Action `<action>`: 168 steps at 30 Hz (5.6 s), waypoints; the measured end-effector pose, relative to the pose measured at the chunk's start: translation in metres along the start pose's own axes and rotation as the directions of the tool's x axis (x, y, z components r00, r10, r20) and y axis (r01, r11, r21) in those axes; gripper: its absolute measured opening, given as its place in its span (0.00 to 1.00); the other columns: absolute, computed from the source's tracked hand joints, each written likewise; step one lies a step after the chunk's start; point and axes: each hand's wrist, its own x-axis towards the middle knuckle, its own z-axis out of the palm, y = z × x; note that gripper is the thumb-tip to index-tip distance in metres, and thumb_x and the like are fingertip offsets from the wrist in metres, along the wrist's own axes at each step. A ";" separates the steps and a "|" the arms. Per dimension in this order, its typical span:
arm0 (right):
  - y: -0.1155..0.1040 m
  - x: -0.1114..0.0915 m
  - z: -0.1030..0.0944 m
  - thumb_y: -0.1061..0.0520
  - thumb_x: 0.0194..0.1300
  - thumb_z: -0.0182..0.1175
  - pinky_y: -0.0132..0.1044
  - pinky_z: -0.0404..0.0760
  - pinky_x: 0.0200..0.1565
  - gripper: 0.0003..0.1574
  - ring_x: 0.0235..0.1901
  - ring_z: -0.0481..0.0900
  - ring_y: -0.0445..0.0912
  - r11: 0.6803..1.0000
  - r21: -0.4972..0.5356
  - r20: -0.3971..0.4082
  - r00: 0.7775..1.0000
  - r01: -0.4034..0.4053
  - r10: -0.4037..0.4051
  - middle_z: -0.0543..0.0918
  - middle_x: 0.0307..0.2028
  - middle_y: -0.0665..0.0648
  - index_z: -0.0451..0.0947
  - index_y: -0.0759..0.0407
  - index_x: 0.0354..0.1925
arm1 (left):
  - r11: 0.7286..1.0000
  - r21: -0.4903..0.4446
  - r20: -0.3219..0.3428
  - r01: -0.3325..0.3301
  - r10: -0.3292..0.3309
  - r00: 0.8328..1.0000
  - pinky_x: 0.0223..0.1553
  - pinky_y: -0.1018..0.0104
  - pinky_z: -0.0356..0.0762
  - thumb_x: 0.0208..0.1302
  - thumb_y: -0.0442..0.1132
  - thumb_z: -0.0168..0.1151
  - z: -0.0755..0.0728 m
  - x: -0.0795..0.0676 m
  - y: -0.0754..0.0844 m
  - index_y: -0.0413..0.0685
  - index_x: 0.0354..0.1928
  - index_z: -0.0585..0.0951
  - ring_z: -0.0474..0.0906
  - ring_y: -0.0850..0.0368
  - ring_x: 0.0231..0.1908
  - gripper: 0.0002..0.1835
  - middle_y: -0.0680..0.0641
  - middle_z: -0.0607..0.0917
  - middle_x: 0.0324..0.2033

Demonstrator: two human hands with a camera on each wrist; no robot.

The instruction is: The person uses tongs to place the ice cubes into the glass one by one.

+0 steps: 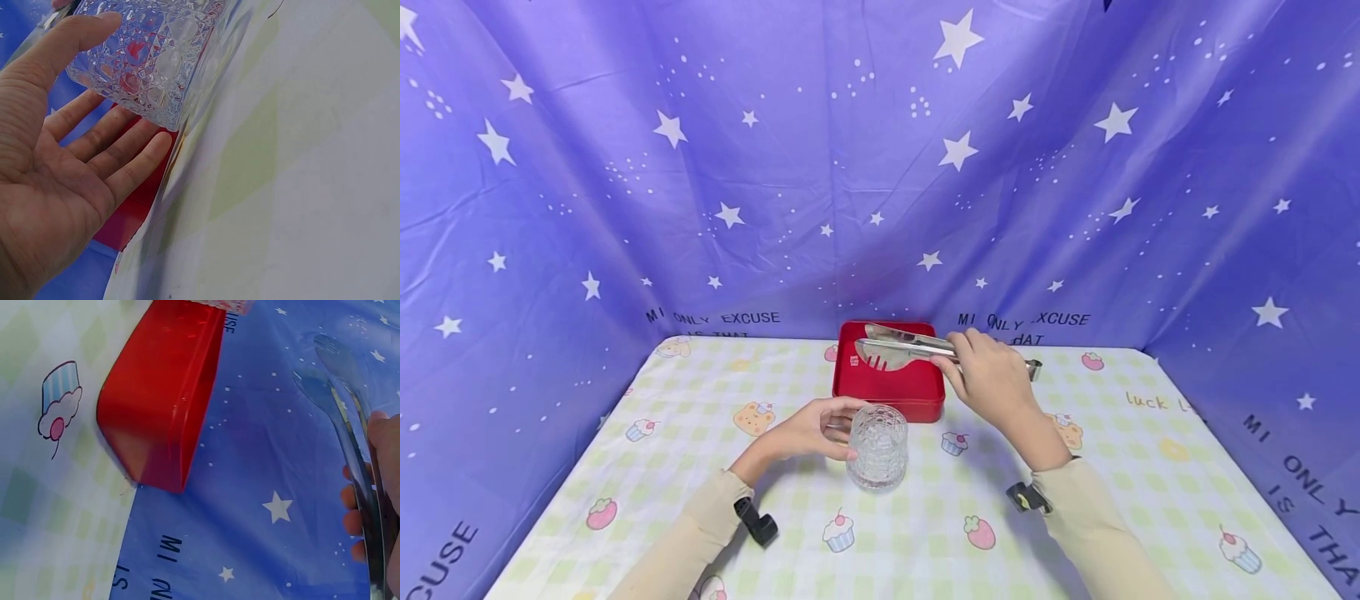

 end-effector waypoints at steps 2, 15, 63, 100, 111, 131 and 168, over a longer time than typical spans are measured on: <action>0.000 0.002 0.004 0.32 0.80 0.40 0.37 0.64 0.15 0.39 0.19 0.72 0.51 1.000 -0.013 -0.015 1.000 0.017 -0.017 0.76 0.26 0.58 0.80 0.64 0.43 | 1.000 0.002 -0.003 0.002 -0.002 1.000 0.58 0.59 0.84 0.57 0.30 0.74 0.000 0.000 0.000 0.41 0.70 0.72 0.79 0.49 0.58 0.37 0.35 0.79 0.61; 0.002 0.015 0.038 0.35 0.79 0.45 0.40 0.69 0.18 0.36 0.20 0.74 0.53 0.994 -0.057 -0.063 0.993 0.094 -0.097 0.76 0.26 0.58 0.81 0.65 0.45 | 1.000 0.020 -0.007 0.018 -0.018 1.000 0.59 0.60 0.83 0.58 0.31 0.74 -0.001 0.001 -0.002 0.43 0.70 0.72 0.78 0.51 0.58 0.37 0.37 0.79 0.62; 0.001 0.057 0.098 0.40 0.63 0.70 0.44 0.83 0.29 0.23 0.33 0.84 0.54 0.971 -0.116 0.368 0.917 0.210 -0.154 0.84 0.32 0.58 0.82 0.60 0.37 | 1.000 -0.018 0.000 -0.011 0.011 1.000 0.58 0.59 0.84 0.57 0.28 0.73 -0.001 0.001 -0.002 0.41 0.70 0.72 0.80 0.47 0.59 0.38 0.34 0.79 0.63; -0.005 0.048 0.103 0.49 0.62 0.72 0.42 0.77 0.20 0.16 0.24 0.79 0.51 0.972 -0.121 0.261 0.951 0.202 -0.165 0.81 0.24 0.54 0.82 0.57 0.25 | 1.000 0.004 -0.006 0.007 -0.007 1.000 0.58 0.61 0.84 0.56 0.31 0.74 -0.002 0.001 -0.005 0.43 0.71 0.72 0.80 0.54 0.57 0.38 0.38 0.79 0.62; -0.008 0.048 0.102 0.47 0.62 0.72 0.42 0.77 0.19 0.18 0.23 0.79 0.51 0.977 -0.103 0.262 0.952 0.187 -0.155 0.80 0.23 0.55 0.82 0.58 0.25 | 1.000 0.016 -0.021 0.020 -0.020 1.000 0.58 0.61 0.84 0.56 0.30 0.74 -0.002 0.001 -0.004 0.46 0.70 0.74 0.80 0.56 0.56 0.37 0.40 0.81 0.60; -0.012 0.048 0.097 0.46 0.63 0.70 0.45 0.73 0.17 0.19 0.18 0.75 0.51 0.998 -0.016 0.468 0.881 -0.063 0.063 0.78 0.23 0.53 0.79 0.56 0.23 | 1.000 0.015 -0.017 0.017 -0.017 1.000 0.57 0.63 0.84 0.56 0.30 0.74 -0.002 0.002 -0.006 0.45 0.70 0.73 0.80 0.57 0.55 0.38 0.39 0.81 0.60; -0.009 0.031 0.061 0.49 0.58 0.72 0.38 0.72 0.14 0.16 0.22 0.81 0.51 0.998 -0.016 -0.080 0.995 0.056 -0.057 0.82 0.26 0.56 0.84 0.61 0.34 | 1.000 0.017 -0.011 0.014 -0.014 1.000 0.59 0.58 0.83 0.57 0.30 0.74 -0.001 0.001 -0.005 0.43 0.71 0.71 0.79 0.51 0.57 0.38 0.37 0.78 0.63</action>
